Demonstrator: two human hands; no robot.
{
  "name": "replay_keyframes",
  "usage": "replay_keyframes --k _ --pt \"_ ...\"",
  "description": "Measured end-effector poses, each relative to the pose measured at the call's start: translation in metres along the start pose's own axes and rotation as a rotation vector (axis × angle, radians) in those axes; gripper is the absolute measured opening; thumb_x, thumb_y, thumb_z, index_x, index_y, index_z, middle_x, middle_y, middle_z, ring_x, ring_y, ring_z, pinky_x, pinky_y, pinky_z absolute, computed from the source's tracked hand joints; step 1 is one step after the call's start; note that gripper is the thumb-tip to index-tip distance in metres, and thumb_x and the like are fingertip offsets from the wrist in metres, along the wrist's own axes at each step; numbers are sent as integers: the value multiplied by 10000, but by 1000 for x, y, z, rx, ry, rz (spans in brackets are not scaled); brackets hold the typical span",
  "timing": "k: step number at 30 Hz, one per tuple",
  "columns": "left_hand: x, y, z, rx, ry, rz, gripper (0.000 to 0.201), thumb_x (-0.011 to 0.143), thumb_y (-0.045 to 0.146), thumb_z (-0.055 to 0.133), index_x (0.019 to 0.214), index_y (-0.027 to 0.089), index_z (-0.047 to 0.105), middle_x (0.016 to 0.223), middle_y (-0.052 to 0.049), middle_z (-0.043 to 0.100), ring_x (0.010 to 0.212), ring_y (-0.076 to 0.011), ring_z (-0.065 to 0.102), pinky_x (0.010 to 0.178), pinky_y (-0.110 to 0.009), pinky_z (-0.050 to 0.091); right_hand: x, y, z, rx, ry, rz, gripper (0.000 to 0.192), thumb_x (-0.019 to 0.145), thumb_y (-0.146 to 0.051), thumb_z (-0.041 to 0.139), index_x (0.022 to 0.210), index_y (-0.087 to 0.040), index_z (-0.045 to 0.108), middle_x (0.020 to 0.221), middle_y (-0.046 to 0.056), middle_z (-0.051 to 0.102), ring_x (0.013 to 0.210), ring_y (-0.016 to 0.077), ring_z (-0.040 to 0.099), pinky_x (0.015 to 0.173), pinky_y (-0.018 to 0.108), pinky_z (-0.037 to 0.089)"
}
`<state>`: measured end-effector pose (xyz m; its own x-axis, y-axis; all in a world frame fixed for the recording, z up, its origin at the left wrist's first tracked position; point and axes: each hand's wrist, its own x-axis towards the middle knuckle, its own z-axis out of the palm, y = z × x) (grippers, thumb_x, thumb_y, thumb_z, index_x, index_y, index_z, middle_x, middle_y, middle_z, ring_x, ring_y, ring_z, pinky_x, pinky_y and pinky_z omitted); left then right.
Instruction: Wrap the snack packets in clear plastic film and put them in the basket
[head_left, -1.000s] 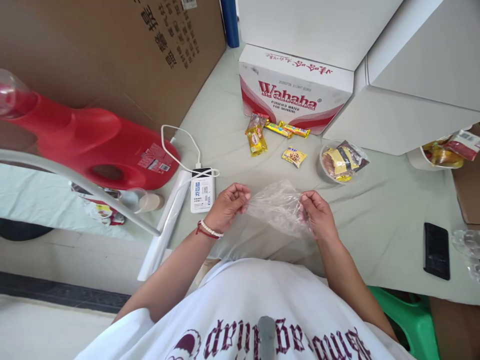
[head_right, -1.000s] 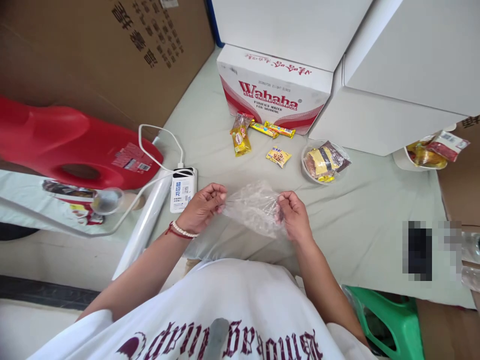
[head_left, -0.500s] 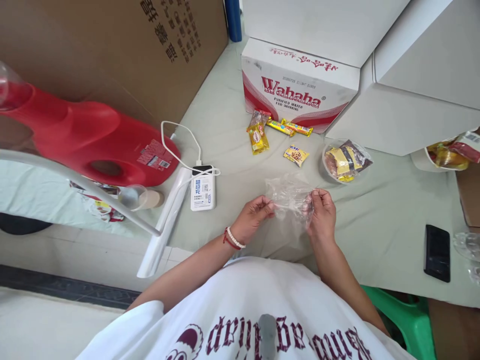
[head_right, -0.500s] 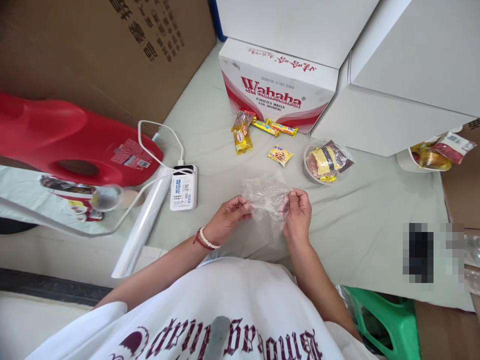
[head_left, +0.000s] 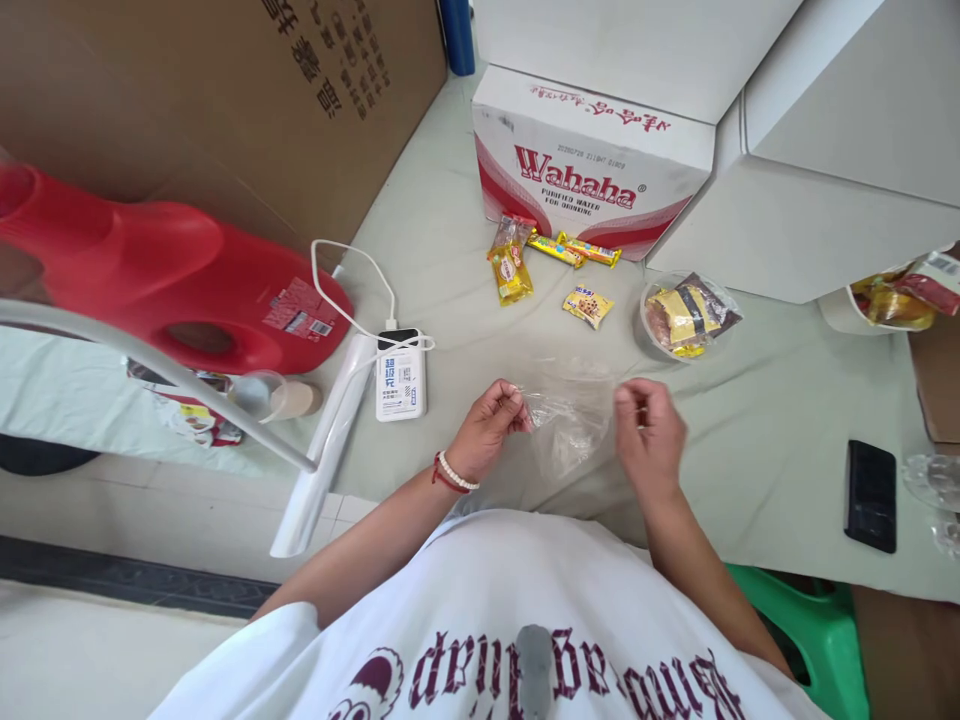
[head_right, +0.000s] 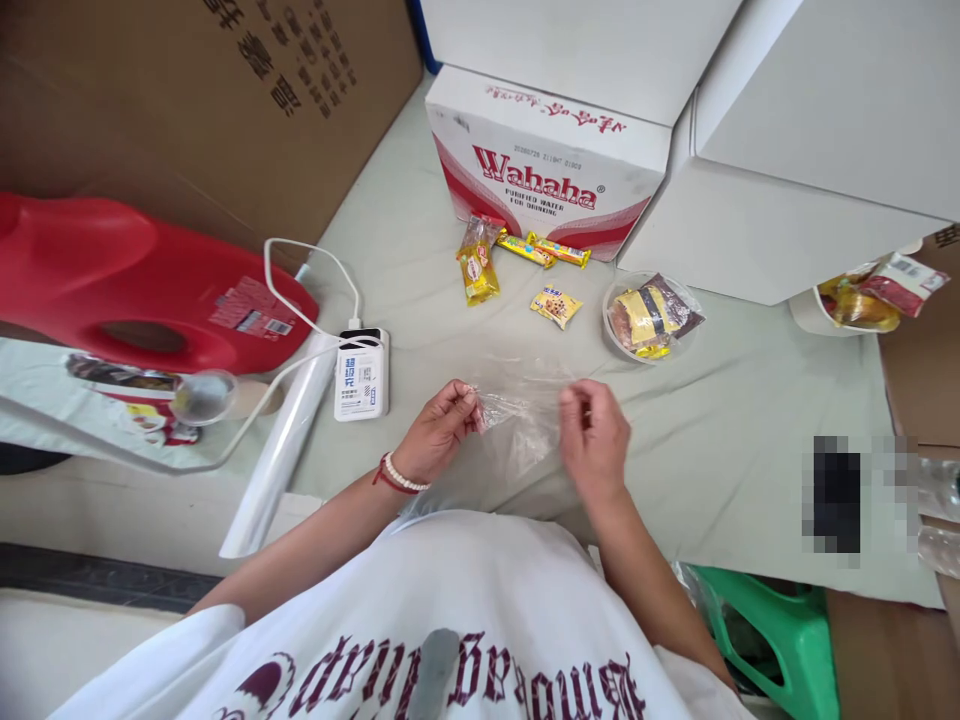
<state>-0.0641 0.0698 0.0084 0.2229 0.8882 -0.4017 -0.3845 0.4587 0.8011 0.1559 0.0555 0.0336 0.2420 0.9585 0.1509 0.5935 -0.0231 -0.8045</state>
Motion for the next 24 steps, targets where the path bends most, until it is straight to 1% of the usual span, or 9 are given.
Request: replay_keyframes --k 3,5,8,11,13,16,20,22,24 --pt "-4 3 2 -46 -15 -11 455 780 542 829 858 211 527 867 14 666 866 -142 670 777 -266 513 -6 7 17 -54 -218 -52 367 921 -497 666 1173 -231 651 1062 98 648 888 234 597 700 348 500" --pt "-6 7 1 -103 -3 -52 469 772 532 837 872 221 500 936 -7 696 952 -186 703 811 -303 539 -8 13 24 -123 -167 -94 330 950 -455 611 1164 -207 655 1124 134 626 949 258 592 746 388 514" --pt "-9 11 0 -122 35 -93 489 763 515 849 880 230 469 1035 -22 708 980 -226 727 826 -364 578 -13 10 23 -122 -45 -161 251 989 -397 547 1127 -216 653 1062 123 621 883 238 583 784 409 514" --pt "-12 12 4 -81 32 -83 487 764 540 839 872 219 489 1135 -33 694 969 -219 723 801 -364 594 -20 -4 23 -35 -270 -282 286 947 -411 637 1183 -251 646 1045 101 660 915 246 598 815 404 518" --pt "-14 12 11 -51 -3 -72 477 789 593 795 869 209 525 1189 -49 681 982 -221 712 781 -354 598 -23 -10 30 11 -396 -286 283 932 -416 651 1167 -260 670 1091 106 685 1012 273 606 861 419 520" --pt "-13 7 20 -12 9 -68 491 803 660 742 966 221 594 1285 -60 634 1024 -238 696 762 -361 612 -21 -10 44 204 -334 -45 203 967 -416 584 1017 -255 698 972 69 698 904 232 631 818 381 525" --pt "-1 -9 23 107 229 -66 647 693 589 867 1146 242 562 1234 -73 602 986 -208 646 654 -304 595 -16 -10 55 656 -324 323 227 878 -467 702 940 -251 675 822 -3 676 725 159 616 721 300 527" --pt "7 -16 22 161 267 -81 650 641 547 910 1083 202 581 1091 -64 630 897 -175 617 608 -263 556 -14 -12 53 779 -335 404 262 828 -473 752 925 -241 679 806 -10 675 718 147 619 716 288 533" --pt "12 -19 18 156 216 -103 567 626 527 918 937 173 603 884 -17 633 775 -137 594 602 -244 527 -11 -13 46 836 -268 477 296 799 -482 778 924 -232 679 810 -7 681 699 133 611 686 272 529"
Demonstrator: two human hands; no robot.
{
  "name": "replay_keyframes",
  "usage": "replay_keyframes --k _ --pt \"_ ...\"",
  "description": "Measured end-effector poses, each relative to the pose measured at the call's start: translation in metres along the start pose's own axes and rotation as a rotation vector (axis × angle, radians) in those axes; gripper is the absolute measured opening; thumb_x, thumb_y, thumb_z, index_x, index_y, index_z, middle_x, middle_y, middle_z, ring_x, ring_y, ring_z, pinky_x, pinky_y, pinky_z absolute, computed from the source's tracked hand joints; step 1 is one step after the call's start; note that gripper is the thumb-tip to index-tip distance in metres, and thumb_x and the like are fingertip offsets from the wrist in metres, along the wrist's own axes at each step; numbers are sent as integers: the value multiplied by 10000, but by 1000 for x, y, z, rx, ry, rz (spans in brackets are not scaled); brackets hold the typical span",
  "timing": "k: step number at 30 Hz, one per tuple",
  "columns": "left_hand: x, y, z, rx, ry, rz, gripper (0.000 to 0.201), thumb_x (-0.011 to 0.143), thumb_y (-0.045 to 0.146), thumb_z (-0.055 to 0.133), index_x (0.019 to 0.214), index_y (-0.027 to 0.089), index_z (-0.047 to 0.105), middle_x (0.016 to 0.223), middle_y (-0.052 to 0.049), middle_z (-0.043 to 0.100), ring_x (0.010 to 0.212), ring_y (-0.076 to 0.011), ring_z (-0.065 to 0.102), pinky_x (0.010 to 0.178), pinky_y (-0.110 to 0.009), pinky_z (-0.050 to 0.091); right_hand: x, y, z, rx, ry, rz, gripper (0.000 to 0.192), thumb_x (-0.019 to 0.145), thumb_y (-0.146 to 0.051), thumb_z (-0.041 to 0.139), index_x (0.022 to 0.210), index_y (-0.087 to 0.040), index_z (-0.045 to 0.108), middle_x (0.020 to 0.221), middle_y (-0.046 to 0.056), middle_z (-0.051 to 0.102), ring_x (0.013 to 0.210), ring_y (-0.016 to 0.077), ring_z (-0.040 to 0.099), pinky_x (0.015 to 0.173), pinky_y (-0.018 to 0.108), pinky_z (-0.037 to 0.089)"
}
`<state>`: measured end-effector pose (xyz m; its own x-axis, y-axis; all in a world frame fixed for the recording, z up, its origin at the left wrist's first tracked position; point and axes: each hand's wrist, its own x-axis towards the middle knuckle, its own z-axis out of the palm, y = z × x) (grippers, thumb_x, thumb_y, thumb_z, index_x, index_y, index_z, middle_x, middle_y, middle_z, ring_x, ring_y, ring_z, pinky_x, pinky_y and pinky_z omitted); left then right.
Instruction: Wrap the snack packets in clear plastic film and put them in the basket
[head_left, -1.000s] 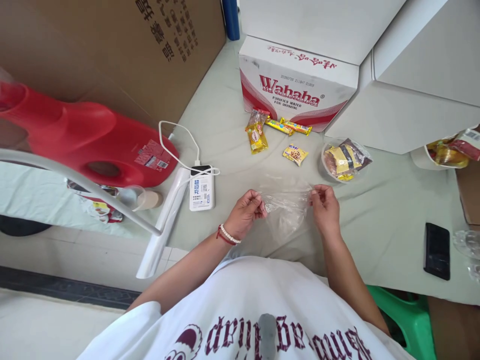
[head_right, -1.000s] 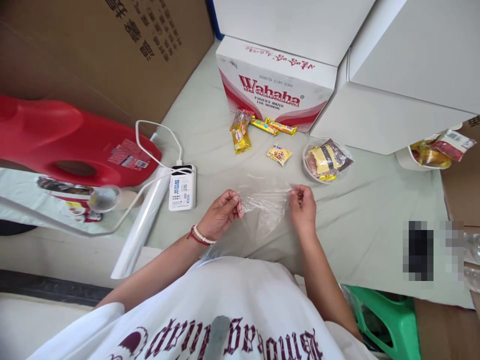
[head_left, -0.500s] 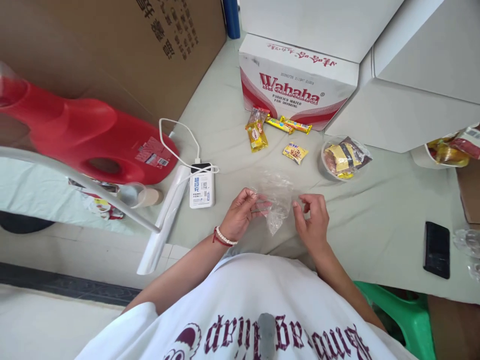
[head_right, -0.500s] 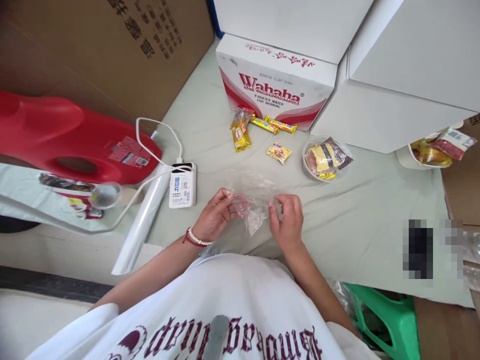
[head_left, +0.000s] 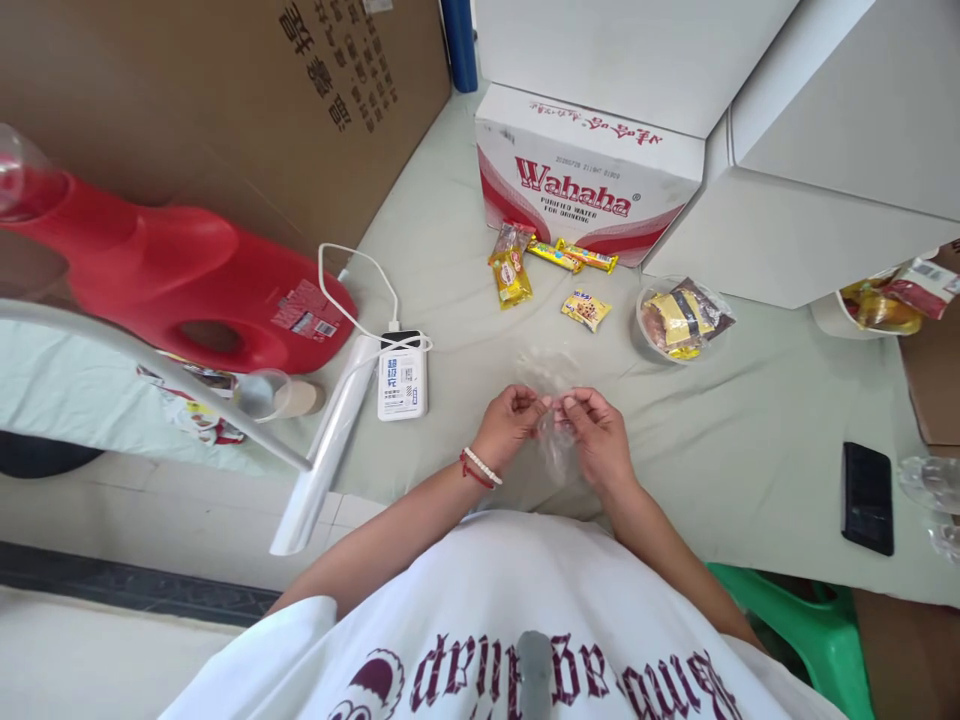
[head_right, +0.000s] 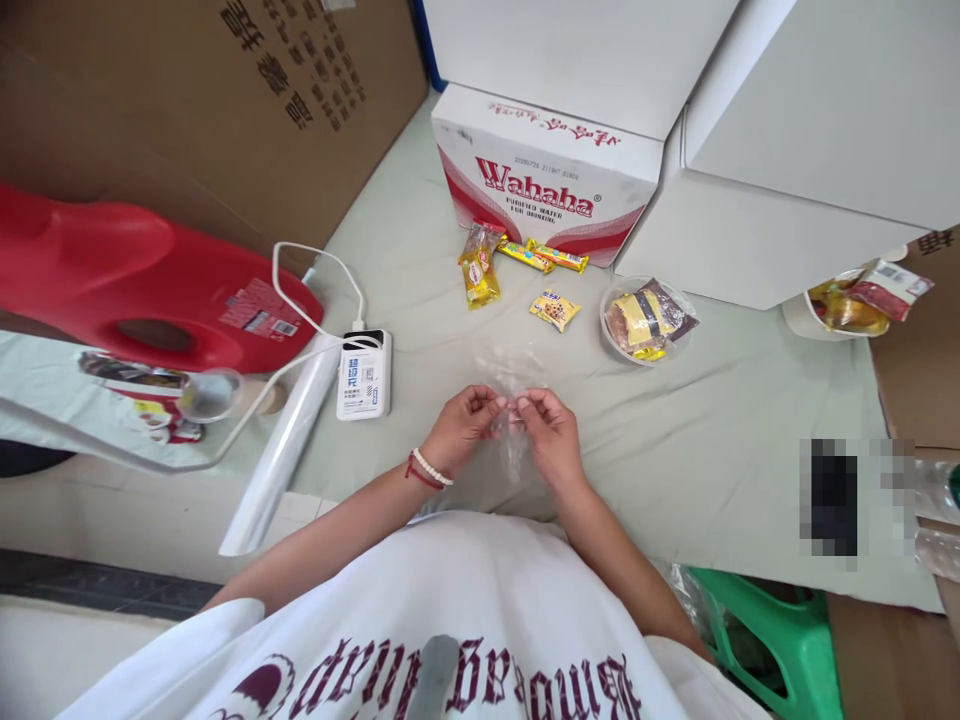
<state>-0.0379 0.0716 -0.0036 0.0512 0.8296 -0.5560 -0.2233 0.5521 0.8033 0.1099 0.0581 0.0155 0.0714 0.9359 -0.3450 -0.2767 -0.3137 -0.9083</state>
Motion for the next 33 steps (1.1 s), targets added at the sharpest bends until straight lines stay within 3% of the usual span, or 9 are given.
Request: replay_keyframes --k 8,14,17,20,22,24,26,29,33 --pt "4 7 -34 -195 11 -70 532 629 463 907 863 209 502 787 30 671 673 -101 647 632 -233 543 2 -11 -69 99 394 89 451 616 -447 901 874 -215 615 745 -44 621 540 74 502 432 190 349" --pt "17 10 -66 8 11 2 337 747 375 755 868 221 481 686 71 534 467 -52 391 467 -193 343 4 -3 -102 -90 368 126 462 621 -507 867 870 -202 624 721 -52 612 420 38 359 361 204 227" --pt "10 9 -74 529 175 264 226 759 266 693 931 197 566 820 -19 602 628 -141 541 626 -321 503 9 1 -110 -213 340 159 482 639 -541 846 897 -201 622 709 -47 617 427 55 400 367 203 252" --pt "-5 7 -68 957 352 741 352 786 141 616 1135 187 634 1151 -134 634 1037 -273 627 948 -490 519 14 6 -112 -344 309 143 456 705 -558 793 945 -203 634 742 -32 642 445 71 444 389 213 304" --pt "-11 6 -58 1122 203 1017 469 822 90 547 1254 250 633 1308 -125 621 1267 -301 562 1100 -535 429 16 8 -110 -411 282 105 420 754 -552 752 963 -205 641 759 -24 654 450 78 452 405 226 329" --pt "-11 5 -48 1224 -38 1136 595 851 103 530 1407 314 552 1447 -101 581 1405 -299 485 1204 -568 305 18 9 -109 -451 263 66 393 783 -543 724 965 -205 641 761 -18 659 451 84 450 418 239 340" --pt "-3 4 -40 1260 -171 1111 711 899 215 554 1577 289 355 1565 -141 490 1474 -317 425 1250 -608 186 19 9 -109 -472 252 48 386 793 -542 710 965 -203 639 757 -15 659 452 90 450 429 247 348" --pt "18 5 -29 1264 -186 1040 888 916 424 608 1651 174 176 1593 -219 447 1499 -363 377 1252 -642 99 20 10 -110 -484 242 53 391 794 -544 705 968 -201 635 759 -15 657 456 93 447 430 249 348" --pt "44 16 -17 1349 -262 1063 590 910 362 635 1481 249 538 1303 -118 687 1413 -358 453 1227 -674 90 22 14 -112 -487 244 59 396 789 -550 703 966 -203 632 759 -18 654 460 94 449 430 246 348"
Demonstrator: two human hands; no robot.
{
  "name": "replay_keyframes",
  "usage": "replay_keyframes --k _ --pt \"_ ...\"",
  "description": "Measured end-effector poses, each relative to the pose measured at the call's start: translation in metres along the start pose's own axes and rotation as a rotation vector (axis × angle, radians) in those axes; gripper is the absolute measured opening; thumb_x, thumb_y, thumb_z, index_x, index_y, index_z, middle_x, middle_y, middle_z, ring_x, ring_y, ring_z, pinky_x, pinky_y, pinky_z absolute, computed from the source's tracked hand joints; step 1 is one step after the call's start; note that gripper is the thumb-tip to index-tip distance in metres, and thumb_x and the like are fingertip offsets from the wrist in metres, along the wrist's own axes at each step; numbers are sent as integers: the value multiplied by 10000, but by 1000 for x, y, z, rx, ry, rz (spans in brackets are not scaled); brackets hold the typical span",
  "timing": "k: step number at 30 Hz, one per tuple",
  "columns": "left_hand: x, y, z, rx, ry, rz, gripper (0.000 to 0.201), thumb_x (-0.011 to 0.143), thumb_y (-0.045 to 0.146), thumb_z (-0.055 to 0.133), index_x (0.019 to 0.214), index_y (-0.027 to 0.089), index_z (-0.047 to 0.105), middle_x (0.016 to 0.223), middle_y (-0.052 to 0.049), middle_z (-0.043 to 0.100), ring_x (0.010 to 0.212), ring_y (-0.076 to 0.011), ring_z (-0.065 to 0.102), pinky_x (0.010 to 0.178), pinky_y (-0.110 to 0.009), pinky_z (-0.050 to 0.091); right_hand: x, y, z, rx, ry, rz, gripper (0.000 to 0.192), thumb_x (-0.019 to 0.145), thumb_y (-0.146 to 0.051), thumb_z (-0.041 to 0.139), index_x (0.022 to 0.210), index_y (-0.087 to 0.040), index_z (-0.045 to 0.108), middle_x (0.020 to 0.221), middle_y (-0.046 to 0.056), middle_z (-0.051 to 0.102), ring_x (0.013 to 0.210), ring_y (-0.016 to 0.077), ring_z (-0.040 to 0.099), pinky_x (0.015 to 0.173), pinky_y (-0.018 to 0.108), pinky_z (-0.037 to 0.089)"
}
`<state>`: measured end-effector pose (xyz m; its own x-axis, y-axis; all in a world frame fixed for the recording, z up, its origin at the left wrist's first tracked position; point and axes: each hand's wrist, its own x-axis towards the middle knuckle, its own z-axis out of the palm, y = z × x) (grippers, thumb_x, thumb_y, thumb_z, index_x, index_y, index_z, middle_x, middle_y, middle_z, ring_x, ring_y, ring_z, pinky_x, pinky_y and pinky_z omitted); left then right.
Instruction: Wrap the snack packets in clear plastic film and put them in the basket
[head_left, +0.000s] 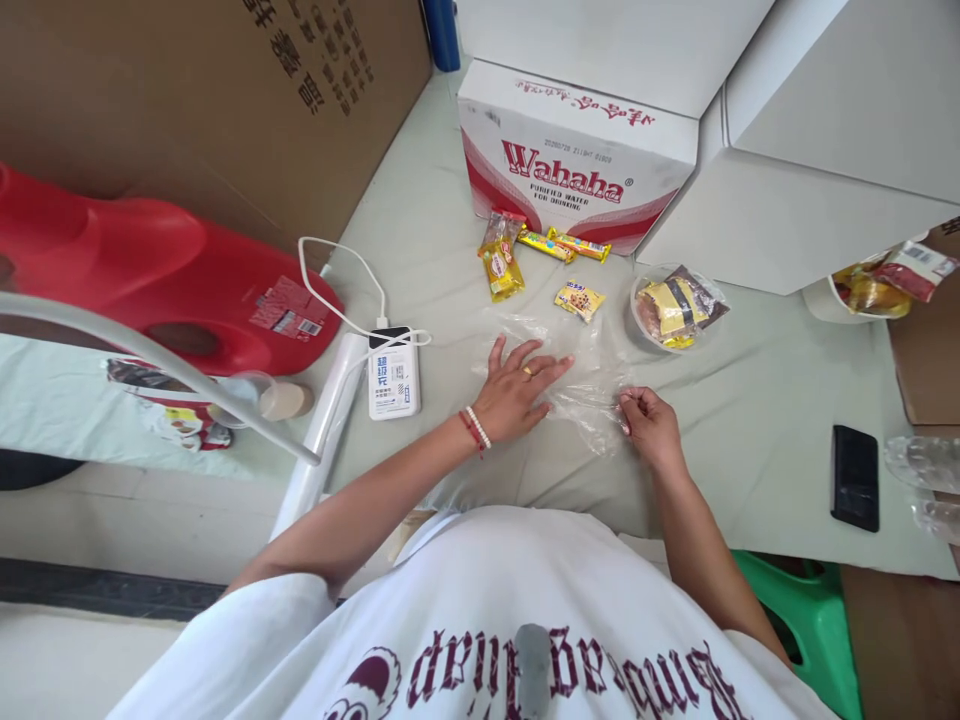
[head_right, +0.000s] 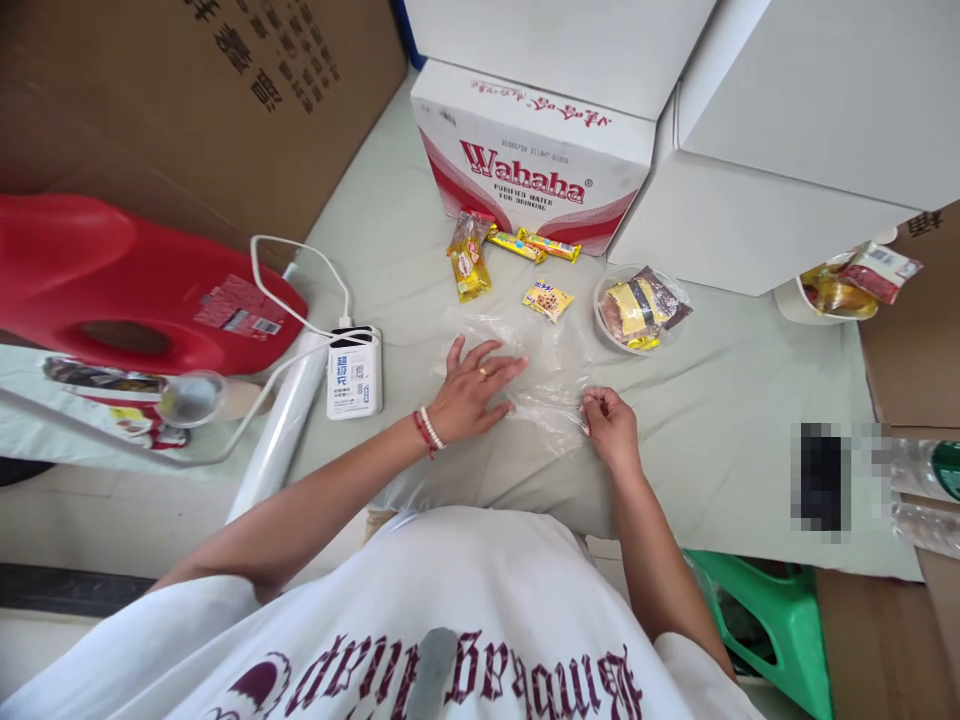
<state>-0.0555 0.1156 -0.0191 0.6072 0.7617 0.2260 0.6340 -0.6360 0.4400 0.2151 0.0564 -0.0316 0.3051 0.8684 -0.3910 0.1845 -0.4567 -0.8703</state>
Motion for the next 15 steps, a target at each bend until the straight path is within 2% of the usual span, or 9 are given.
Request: replay_keyframes --k 2,3,5,8,11,13,15 --pt "6 -4 -4 26 -32 58 273 945 306 598 1177 266 738 1019 -71 733 1254 -313 563 1181 -637 228 2 1 0 -3 15 5 404 789 -561 691 969 -204 629 760 -15 660 457 95 449 432 248 353" --pt "5 -6 -7 43 -31 96 206 965 293 577 1036 258 767 927 -62 722 1183 -290 594 1140 -600 301 3 2 0 -9 26 9 409 790 -566 683 973 -205 629 766 -11 666 457 96 449 435 249 357" --pt "-7 -8 -14 86 6 192 227 990 272 552 896 249 759 905 -55 725 1140 -260 616 1076 -530 383 5 2 -1 -26 58 13 413 790 -571 667 975 -204 628 774 -2 677 459 97 450 445 252 368" --pt "-40 -9 -24 132 57 339 218 1003 221 543 974 291 748 1126 -10 763 1229 -214 617 1122 -470 386 8 2 -4 -45 77 3 402 785 -558 653 964 -199 631 760 6 680 471 103 461 469 255 377" --pt "-72 -11 -27 110 -60 392 236 1029 281 532 1175 285 718 1309 -24 731 1252 -193 633 1145 -426 398 8 -1 -5 -110 79 -17 323 800 -502 623 907 -198 632 738 5 681 479 106 463 502 260 389" --pt "-84 -11 -27 100 -170 342 352 1037 418 512 1305 252 671 1364 -88 704 1173 -218 674 1042 -420 474 7 -3 -4 -204 86 -50 255 820 -452 585 851 -202 626 702 -3 671 487 111 475 544 265 414" --pt "-87 -8 -26 123 -217 210 462 1047 499 448 1394 247 619 1430 -122 659 1071 -225 699 872 -389 527 6 -4 -4 -283 88 -93 234 838 -430 554 816 -206 619 678 -4 662 511 124 507 584 269 440"
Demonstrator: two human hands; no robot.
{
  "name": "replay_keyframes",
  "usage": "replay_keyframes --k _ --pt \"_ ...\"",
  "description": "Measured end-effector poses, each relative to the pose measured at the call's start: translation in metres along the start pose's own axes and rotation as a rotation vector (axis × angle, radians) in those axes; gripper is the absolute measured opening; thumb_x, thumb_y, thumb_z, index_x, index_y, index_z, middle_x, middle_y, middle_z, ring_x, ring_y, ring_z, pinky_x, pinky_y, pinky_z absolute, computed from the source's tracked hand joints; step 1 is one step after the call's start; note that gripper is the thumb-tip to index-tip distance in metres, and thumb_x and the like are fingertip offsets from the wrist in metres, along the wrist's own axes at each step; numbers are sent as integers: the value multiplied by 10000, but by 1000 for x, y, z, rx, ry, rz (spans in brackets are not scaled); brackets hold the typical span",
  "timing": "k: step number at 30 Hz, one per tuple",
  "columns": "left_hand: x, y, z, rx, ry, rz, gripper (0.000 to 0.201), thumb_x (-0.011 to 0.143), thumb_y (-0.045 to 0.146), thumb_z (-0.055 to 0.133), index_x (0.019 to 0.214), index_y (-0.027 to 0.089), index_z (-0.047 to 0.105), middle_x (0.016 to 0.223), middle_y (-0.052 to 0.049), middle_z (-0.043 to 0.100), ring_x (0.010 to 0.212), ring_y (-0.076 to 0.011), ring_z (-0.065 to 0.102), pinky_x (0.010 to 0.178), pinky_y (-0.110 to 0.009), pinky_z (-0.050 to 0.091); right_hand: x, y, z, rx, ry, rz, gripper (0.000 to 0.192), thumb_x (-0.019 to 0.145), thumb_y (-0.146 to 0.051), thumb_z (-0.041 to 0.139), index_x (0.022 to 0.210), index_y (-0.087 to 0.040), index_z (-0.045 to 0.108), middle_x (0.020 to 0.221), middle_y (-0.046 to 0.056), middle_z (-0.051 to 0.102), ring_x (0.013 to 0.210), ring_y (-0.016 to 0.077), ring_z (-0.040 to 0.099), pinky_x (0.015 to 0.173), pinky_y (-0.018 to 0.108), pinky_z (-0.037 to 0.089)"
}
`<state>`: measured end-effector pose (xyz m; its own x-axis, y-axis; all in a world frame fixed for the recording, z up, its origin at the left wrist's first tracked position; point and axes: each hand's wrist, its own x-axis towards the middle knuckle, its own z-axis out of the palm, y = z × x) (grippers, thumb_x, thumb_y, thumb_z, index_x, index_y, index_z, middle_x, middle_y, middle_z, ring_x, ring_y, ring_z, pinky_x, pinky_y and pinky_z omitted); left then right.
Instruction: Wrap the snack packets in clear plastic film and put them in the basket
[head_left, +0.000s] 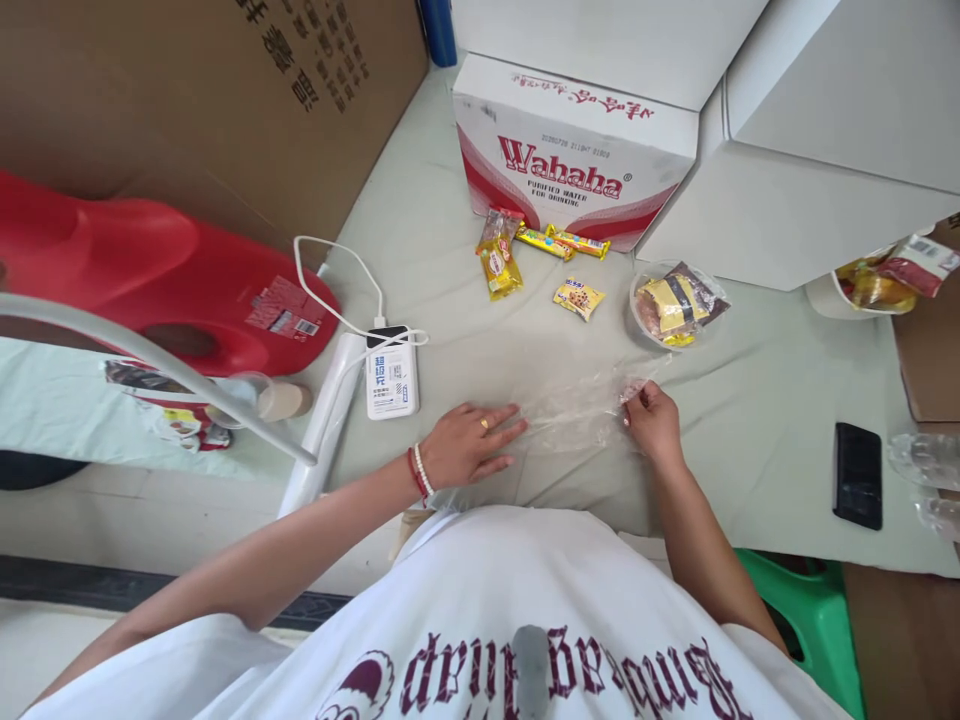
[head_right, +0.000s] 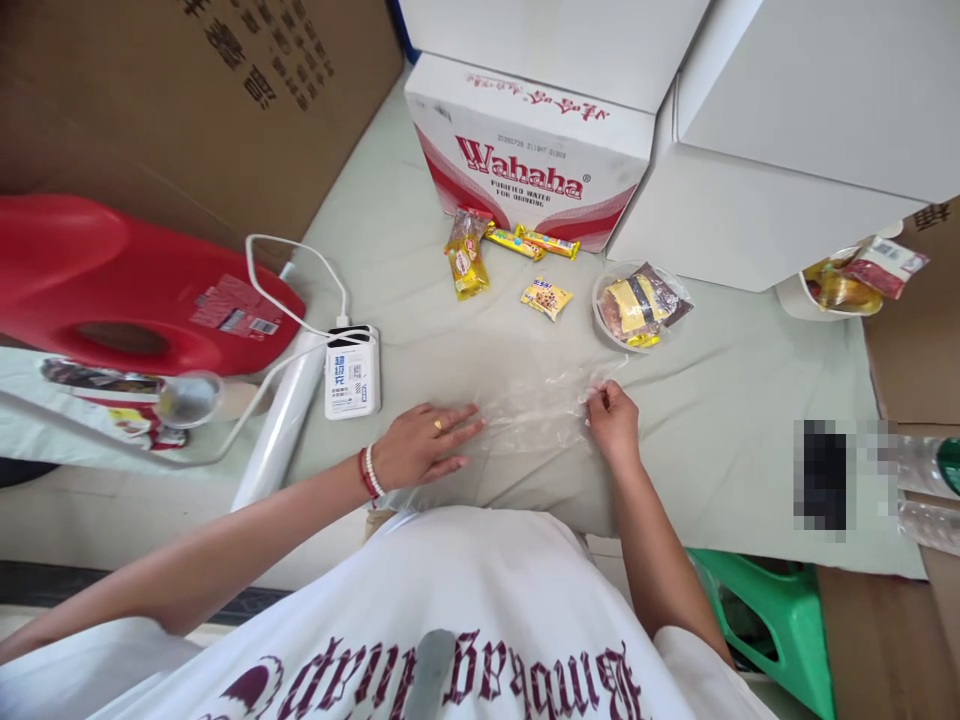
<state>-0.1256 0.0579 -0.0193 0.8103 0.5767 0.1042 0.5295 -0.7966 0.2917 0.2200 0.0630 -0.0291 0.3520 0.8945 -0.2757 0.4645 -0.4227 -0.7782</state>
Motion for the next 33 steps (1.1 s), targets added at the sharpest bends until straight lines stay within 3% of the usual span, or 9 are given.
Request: replay_keyframes --k 4,8,12,14,17,20,23,28,33 --pt "20 11 -5 38 -57 -333 429 1073 450 388 1074 228 755 1353 -89 692 965 -212 669 678 -326 501 -1 3 -1 -21 -1 -22 322 865 -507 555 922 -206 654 805 29 719 537 137 545 587 278 472" --pt "44 20 -8 56 -106 -506 431 1015 479 524 800 180 746 1122 -147 719 1072 -301 621 752 -402 537 -6 12 -10 -44 21 -5 414 876 -577 562 1014 -204 677 872 51 738 577 146 561 614 286 491" --pt "40 18 6 95 64 -446 225 951 339 645 1081 198 761 1385 -189 639 1347 -387 523 1064 -618 440 -16 19 -24 -87 35 10 413 873 -584 570 976 -199 681 845 56 728 627 161 582 622 279 479" --pt "31 13 17 62 135 -313 334 956 217 611 1265 311 698 1483 -120 605 1460 -344 455 1198 -670 275 -21 19 -29 -86 35 36 413 864 -590 582 961 -200 677 831 56 721 608 161 574 596 279 469" --pt "22 5 29 -31 62 -90 594 986 97 470 1438 477 535 1529 6 592 1513 -231 426 1281 -656 87 -25 20 -32 -75 39 70 418 849 -595 595 965 -203 678 834 61 722 568 160 559 568 290 463" --pt "23 -1 29 -87 -5 -68 630 981 94 409 1526 406 454 1562 -27 559 1517 -240 429 1260 -717 -46 -26 26 -35 -101 35 54 423 851 -602 582 973 -209 681 851 77 733 618 191 596 586 310 475" --pt "24 -3 22 -101 35 -229 648 924 173 486 1559 290 438 1592 -130 509 1497 -343 448 1185 -810 -82 -30 26 -48 -264 -10 -8 342 877 -546 557 950 -243 698 857 81 740 701 237 639 643 349 487" --pt "11 3 19 -110 23 -338 838 827 228 529 1635 239 306 1684 -173 339 1540 -375 368 1209 -772 -33 -32 -45 -63 -708 85 -293 335 951 -448 490 1107 -273 729 1125 150 711 850 291 666 702 405 474" --pt "3 3 21 -166 -5 -334 646 948 312 488 1584 219 417 1679 -158 358 1557 -335 348 1245 -718 -25 34 -143 -1 -749 -37 -534 375 1022 -393 450 1290 -236 659 1280 144 656 1106 325 650 907 430 495"
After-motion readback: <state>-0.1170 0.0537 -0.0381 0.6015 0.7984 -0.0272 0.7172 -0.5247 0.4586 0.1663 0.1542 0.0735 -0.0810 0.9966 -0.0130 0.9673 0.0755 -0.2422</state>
